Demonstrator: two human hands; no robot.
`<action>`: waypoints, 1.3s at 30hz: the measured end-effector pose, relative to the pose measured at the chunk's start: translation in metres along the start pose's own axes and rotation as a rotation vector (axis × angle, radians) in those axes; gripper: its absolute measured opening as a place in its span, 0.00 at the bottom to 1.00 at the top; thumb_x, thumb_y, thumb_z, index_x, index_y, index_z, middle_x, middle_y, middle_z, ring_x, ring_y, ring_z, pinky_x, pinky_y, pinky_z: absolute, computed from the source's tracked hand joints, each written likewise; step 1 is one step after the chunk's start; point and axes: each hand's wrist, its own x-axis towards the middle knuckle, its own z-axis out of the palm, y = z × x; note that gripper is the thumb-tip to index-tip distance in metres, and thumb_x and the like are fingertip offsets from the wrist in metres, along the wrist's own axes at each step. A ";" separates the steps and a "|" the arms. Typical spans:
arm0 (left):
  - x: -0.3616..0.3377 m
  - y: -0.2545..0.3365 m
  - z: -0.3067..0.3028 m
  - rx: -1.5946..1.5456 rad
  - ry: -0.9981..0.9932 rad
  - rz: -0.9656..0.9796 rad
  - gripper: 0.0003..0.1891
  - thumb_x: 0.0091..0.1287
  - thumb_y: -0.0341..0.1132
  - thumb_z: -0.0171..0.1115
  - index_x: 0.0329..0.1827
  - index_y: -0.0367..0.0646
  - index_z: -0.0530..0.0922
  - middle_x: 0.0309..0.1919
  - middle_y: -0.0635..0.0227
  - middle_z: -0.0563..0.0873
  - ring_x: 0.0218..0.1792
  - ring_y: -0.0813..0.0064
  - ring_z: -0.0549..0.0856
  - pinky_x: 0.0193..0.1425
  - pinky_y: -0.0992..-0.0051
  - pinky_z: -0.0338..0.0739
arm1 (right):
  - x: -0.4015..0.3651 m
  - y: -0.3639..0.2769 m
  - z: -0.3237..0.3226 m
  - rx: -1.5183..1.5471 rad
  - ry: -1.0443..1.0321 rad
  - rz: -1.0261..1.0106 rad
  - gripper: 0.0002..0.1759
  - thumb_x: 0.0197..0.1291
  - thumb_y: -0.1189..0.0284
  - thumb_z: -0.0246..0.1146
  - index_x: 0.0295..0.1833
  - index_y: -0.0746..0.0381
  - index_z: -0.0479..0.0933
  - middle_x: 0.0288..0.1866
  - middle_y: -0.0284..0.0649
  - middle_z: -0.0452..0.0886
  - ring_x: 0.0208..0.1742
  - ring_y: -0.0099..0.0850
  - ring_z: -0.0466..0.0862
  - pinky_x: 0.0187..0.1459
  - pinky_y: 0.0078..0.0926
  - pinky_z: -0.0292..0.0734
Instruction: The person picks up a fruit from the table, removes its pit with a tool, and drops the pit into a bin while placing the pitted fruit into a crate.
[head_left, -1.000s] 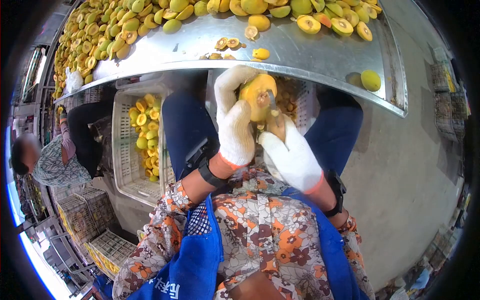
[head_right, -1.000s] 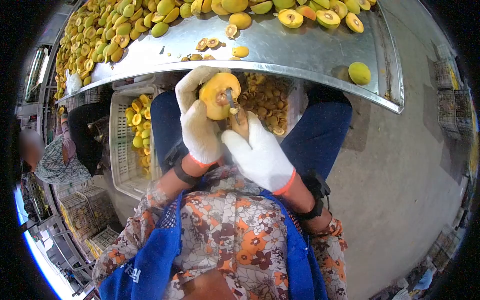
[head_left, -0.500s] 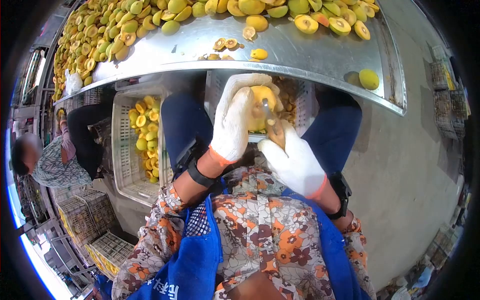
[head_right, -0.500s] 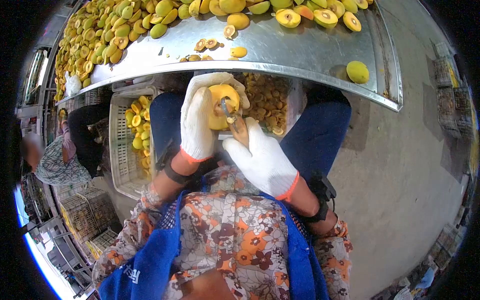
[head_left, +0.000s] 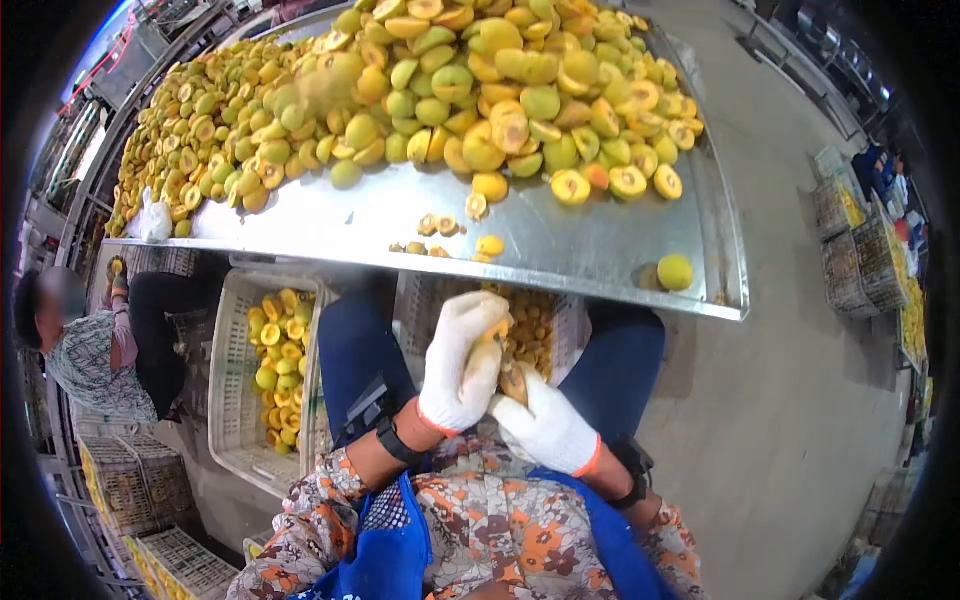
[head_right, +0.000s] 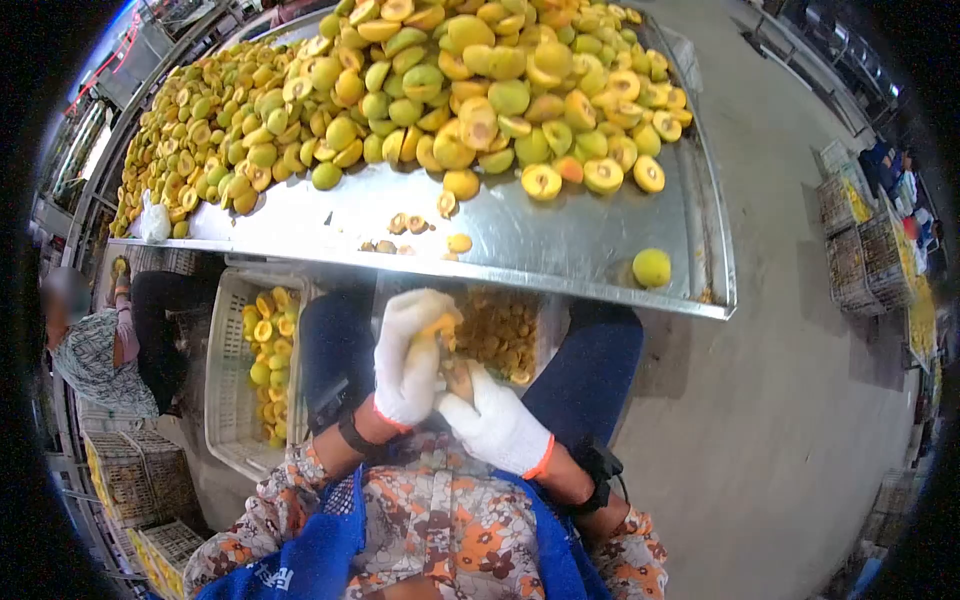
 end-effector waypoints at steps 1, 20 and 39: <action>0.001 -0.001 -0.001 0.081 -0.013 0.039 0.22 0.67 0.20 0.54 0.65 0.35 0.74 0.59 0.46 0.78 0.53 0.52 0.83 0.60 0.63 0.79 | 0.000 -0.002 0.001 0.066 -0.005 0.048 0.21 0.71 0.69 0.59 0.63 0.69 0.71 0.51 0.53 0.82 0.51 0.41 0.84 0.54 0.37 0.78; 0.002 0.002 -0.022 -0.349 -0.167 -0.275 0.17 0.66 0.22 0.54 0.58 0.37 0.75 0.56 0.55 0.79 0.56 0.63 0.82 0.65 0.67 0.75 | 0.002 0.013 0.005 0.105 -0.067 0.082 0.18 0.72 0.65 0.60 0.59 0.65 0.70 0.30 0.36 0.78 0.29 0.28 0.80 0.35 0.30 0.78; -0.016 0.023 -0.027 -0.644 0.288 -0.651 0.10 0.77 0.29 0.51 0.55 0.38 0.78 0.45 0.64 0.84 0.45 0.78 0.83 0.53 0.77 0.79 | 0.008 0.007 0.047 -0.612 0.271 -0.280 0.20 0.72 0.61 0.61 0.59 0.64 0.71 0.42 0.67 0.82 0.46 0.66 0.83 0.43 0.58 0.79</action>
